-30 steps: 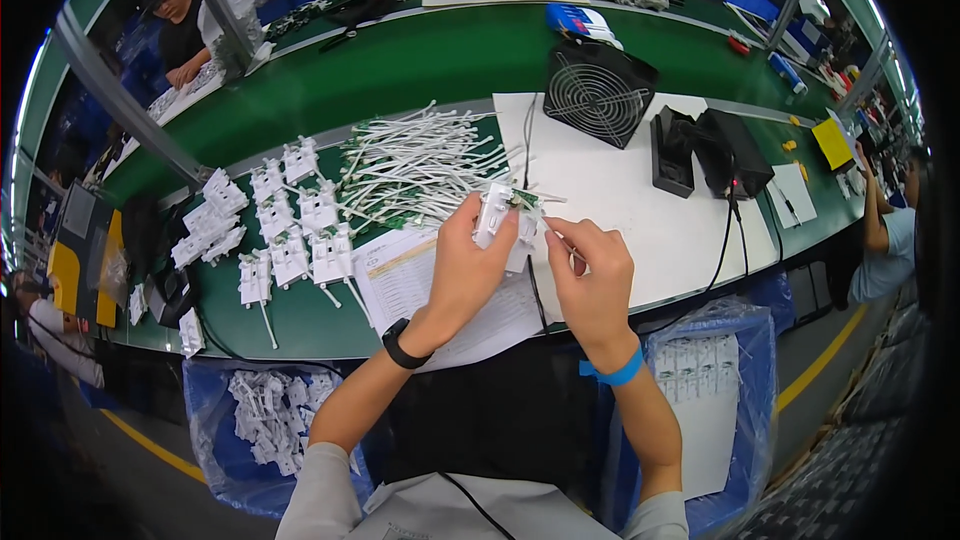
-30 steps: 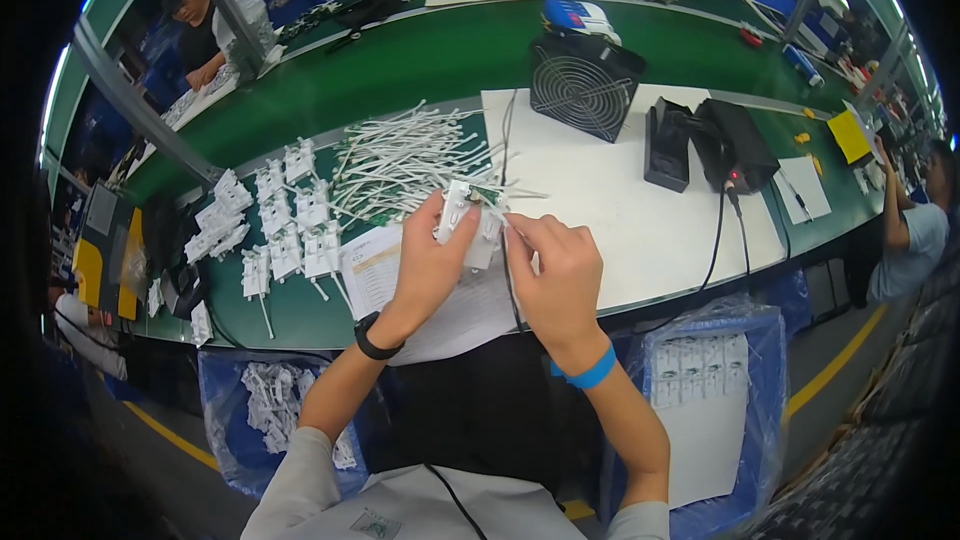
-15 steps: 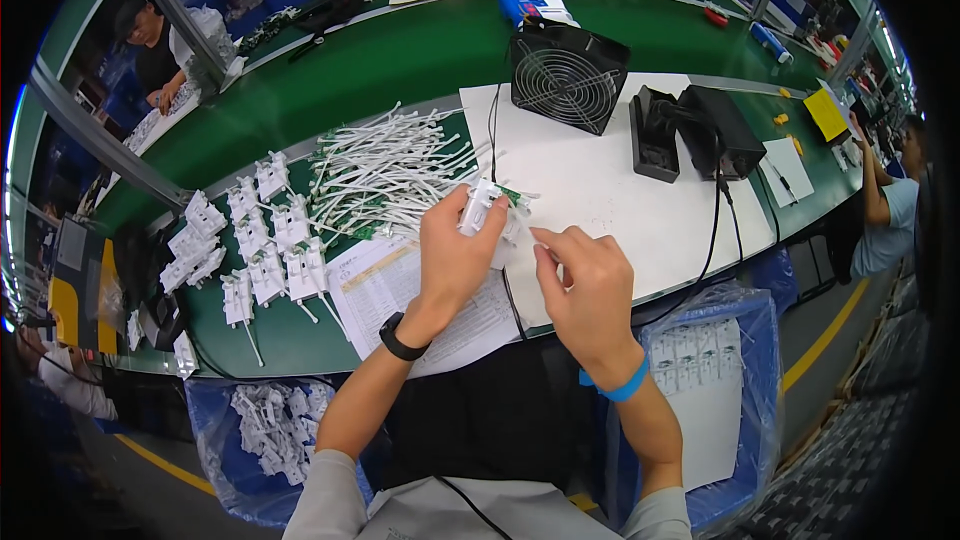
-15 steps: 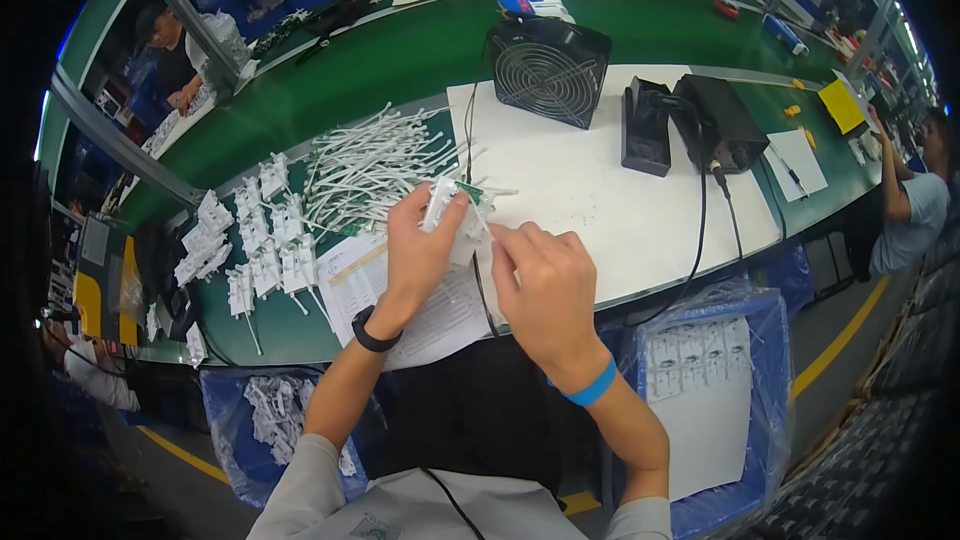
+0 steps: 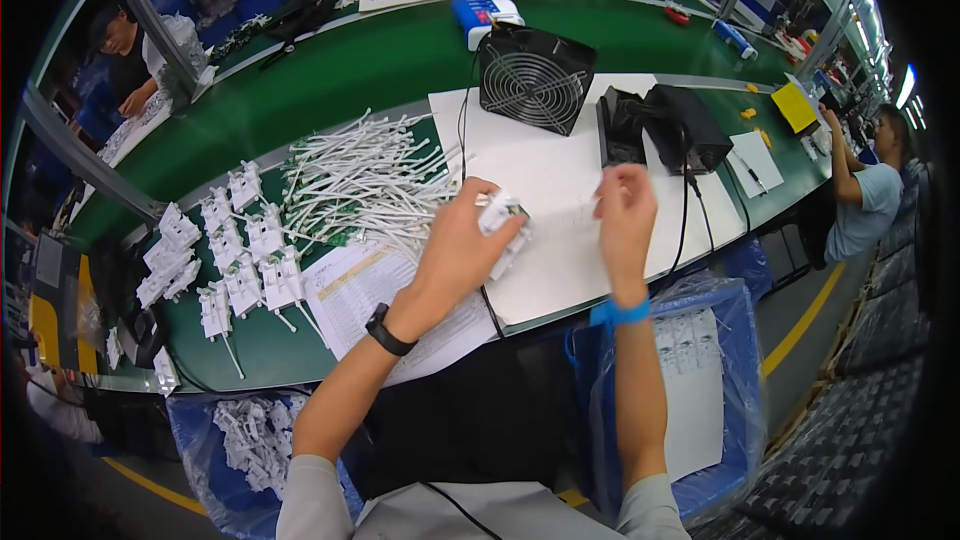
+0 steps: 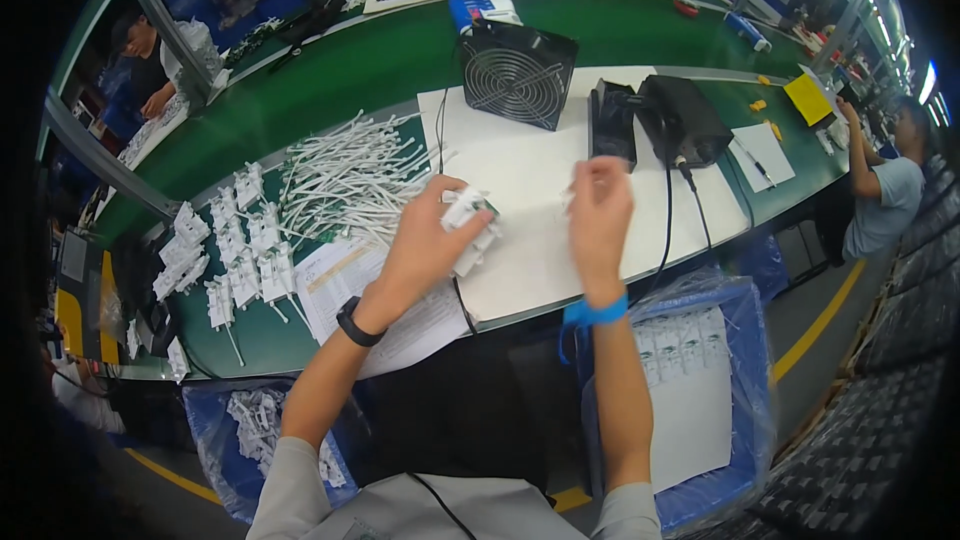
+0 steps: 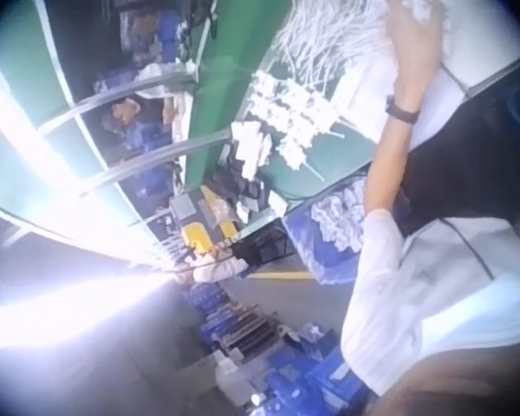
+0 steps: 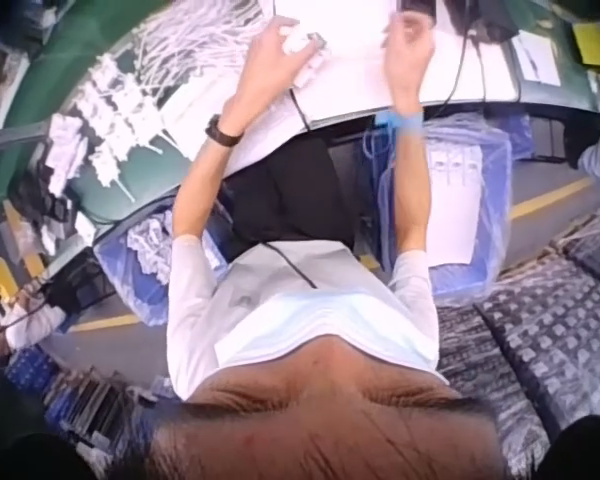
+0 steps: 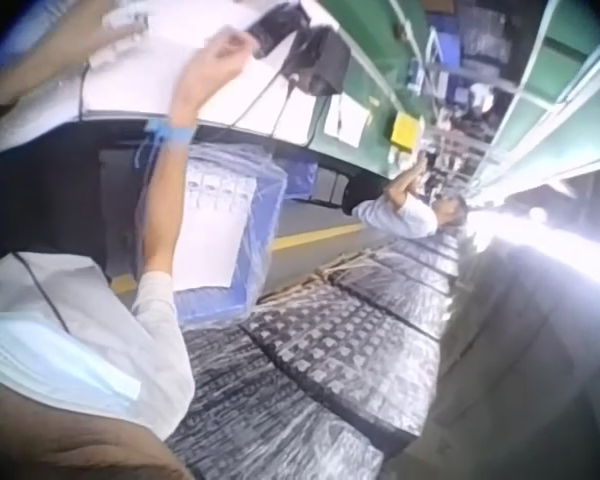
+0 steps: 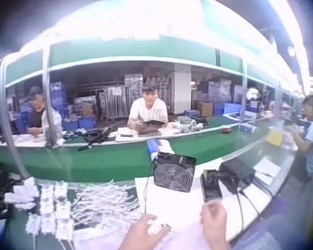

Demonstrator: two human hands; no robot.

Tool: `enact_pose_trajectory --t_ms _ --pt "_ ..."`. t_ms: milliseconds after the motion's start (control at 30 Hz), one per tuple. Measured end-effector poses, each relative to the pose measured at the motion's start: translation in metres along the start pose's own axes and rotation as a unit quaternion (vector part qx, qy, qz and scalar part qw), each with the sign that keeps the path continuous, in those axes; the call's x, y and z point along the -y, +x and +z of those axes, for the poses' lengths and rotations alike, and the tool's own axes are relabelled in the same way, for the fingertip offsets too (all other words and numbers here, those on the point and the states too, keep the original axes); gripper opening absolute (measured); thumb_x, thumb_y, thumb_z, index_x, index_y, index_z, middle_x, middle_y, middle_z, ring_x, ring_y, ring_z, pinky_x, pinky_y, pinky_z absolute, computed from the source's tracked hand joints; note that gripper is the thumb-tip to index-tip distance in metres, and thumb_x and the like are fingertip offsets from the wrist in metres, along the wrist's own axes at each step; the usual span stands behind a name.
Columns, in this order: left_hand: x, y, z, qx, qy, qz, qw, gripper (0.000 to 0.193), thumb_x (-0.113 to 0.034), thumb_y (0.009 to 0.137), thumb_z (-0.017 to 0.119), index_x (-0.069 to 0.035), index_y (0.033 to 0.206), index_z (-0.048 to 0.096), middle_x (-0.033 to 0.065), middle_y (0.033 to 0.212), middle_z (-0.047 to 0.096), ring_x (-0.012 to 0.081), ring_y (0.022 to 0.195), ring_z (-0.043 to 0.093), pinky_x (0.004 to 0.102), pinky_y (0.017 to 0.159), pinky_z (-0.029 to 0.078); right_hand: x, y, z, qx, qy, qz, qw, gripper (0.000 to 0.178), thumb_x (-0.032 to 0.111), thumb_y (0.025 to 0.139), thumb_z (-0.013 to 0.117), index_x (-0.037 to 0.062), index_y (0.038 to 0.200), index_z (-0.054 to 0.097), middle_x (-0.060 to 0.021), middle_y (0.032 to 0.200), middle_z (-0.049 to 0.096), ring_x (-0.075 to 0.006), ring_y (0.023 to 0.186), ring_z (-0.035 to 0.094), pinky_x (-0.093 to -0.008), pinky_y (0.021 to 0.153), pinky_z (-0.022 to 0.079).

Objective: The person solders electronic components and wires onto small circuit boards at an assembly line station. This is done using a soldering iron.

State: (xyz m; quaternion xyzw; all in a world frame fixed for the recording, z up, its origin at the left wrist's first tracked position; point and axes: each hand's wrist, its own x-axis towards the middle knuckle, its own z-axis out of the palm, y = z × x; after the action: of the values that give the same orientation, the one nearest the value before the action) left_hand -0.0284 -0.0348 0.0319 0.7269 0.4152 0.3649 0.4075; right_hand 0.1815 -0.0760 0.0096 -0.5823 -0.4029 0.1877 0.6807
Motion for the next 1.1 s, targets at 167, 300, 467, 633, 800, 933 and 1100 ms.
enact_pose_trajectory --t_ms 167,300,467,633,800,933,1100 --pt "0.002 0.018 0.022 0.072 0.048 0.066 0.994 0.042 -0.026 0.085 0.078 0.002 0.112 0.063 0.0261 0.09 0.072 0.0368 0.083 0.072 0.0422 0.074 0.054 -0.053 0.11 -0.032 -0.118 -0.282 -0.172 0.936 0.028 0.021 0.093 0.072 -0.0049 0.092 0.061 -0.0113 0.103 0.065 -0.0167 0.056 0.062 -0.0296 0.054 0.049" --pt "0.006 0.03 0.034 0.114 0.151 0.09 0.978 0.041 -0.03 0.084 0.074 0.001 0.109 0.066 0.0245 0.088 0.069 0.0415 0.088 0.067 0.0489 0.08 0.053 -0.036 0.132 -0.031 -0.076 -0.296 -0.11 0.946 0.023 0.025 0.097 0.065 0.0027 0.099 0.068 -0.0103 0.072 0.07 -0.0253 0.073 0.069 -0.0361 0.072 0.051" --pt "0.02 0.039 0.041 0.084 0.261 0.182 0.944 0.04 -0.032 0.089 0.071 -0.001 0.114 0.069 0.0178 0.107 0.063 0.0338 0.104 0.06 0.0425 0.085 0.052 -0.011 0.109 -0.029 -0.21 -0.31 -0.221 0.9 0.028 0.03 0.099 0.064 0.003 0.095 0.069 -0.0122 0.07 0.068 -0.0296 0.067 0.067 -0.0398 0.063 0.049" --pt "0.024 0.039 0.039 0.071 0.231 0.211 0.947 0.036 -0.026 0.09 0.071 -0.001 0.115 0.068 0.0171 0.11 0.06 0.0333 0.105 0.056 0.0421 0.087 0.051 -0.003 0.076 -0.04 -0.228 -0.065 -0.226 0.945 0.018 0.022 0.107 0.055 0.0039 0.103 0.056 -0.0007 0.083 0.056 -0.0057 0.062 0.049 -0.0202 0.054 0.039" --pt "0.009 0.016 0.034 0.107 0.26 0.262 0.923 0.035 -0.016 0.086 0.072 -0.007 0.119 0.066 0.0145 0.116 0.059 0.0316 0.107 0.057 0.0422 0.091 0.049 -0.031 0.054 -0.041 -0.201 0.054 -0.121 0.971 0.014 0.02 0.108 0.051 0.0083 0.101 0.052 0.0009 0.09 0.051 -0.003 0.073 0.045 -0.0175 0.061 0.039" --pt "0.025 0.013 0.032 0.11 0.274 0.283 0.912 0.034 -0.011 0.085 0.07 -0.009 0.119 0.067 0.0139 0.119 0.059 0.0321 0.111 0.055 0.0424 0.094 0.048 -0.035 0.04 -0.033 -0.187 0.056 -0.112 0.974 0.015 0.022 0.108 0.051 0.0121 0.097 0.053 0.0047 0.085 0.048 -0.0008 0.068 0.039 -0.0154 0.058 0.033" --pt "0.031 0.017 0.022 0.114 0.24 0.279 0.923 0.036 -0.004 0.083 0.066 -0.01 0.119 0.067 0.014 0.122 0.058 0.0321 0.115 0.054 0.0409 0.095 0.048 -0.038 0.029 -0.032 -0.105 0.073 -0.133 0.983 0.013 0.016 0.105 0.048 0.0096 0.093 0.048 0.0003 0.082 0.05 -0.003 0.064 0.041 -0.0165 0.048 0.031"
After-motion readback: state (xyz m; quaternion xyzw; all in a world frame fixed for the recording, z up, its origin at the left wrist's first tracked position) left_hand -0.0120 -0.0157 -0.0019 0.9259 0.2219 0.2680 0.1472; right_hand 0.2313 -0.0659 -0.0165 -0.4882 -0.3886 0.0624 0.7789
